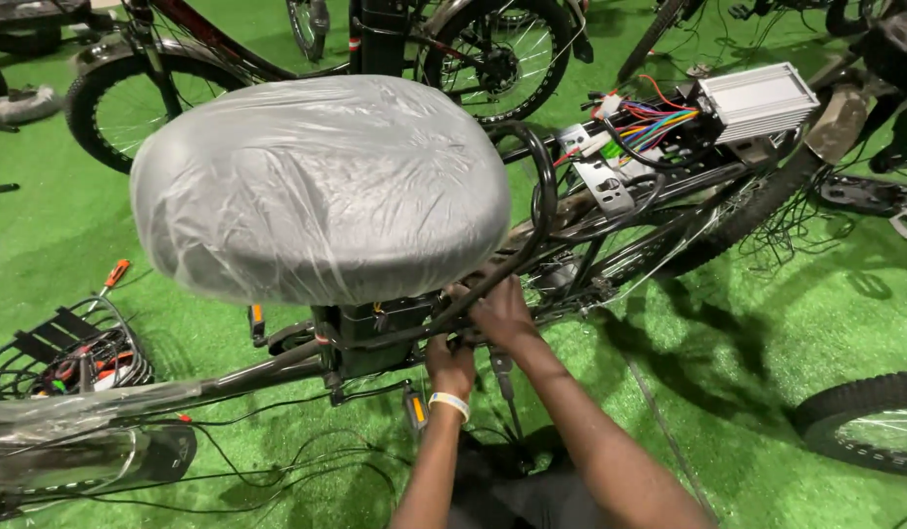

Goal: The person is assembling the electrical wiring of an electric bicycle. They route wires along the frame, connect multi-colored connectors near the seat post, and organize the harness around the controller.

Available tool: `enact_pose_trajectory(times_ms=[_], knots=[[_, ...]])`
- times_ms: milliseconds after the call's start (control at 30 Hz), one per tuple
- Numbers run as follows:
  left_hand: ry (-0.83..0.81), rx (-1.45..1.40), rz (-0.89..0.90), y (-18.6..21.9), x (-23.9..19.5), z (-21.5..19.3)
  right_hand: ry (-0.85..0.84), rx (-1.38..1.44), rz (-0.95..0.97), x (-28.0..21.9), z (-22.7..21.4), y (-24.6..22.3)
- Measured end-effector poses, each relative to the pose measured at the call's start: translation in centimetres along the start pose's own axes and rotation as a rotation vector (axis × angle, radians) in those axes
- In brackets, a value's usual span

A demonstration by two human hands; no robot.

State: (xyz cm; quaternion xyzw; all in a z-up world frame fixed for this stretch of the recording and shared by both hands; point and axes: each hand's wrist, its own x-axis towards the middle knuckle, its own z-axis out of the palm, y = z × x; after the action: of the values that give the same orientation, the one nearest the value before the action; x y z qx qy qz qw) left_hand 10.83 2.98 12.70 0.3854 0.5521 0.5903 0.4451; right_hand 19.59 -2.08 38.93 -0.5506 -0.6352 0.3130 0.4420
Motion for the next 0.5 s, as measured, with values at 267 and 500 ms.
enact_pose_trajectory(times_ms=[267,500], knots=[[0.242,0.688,-0.031,8.9,-4.8,0.1,0.011,0.038,0.115,1.6,1.6,4.9],[0.328,0.438,-0.028,5.8,-4.3,-1.7,-0.036,0.111,0.031,0.5,1.3,3.8]])
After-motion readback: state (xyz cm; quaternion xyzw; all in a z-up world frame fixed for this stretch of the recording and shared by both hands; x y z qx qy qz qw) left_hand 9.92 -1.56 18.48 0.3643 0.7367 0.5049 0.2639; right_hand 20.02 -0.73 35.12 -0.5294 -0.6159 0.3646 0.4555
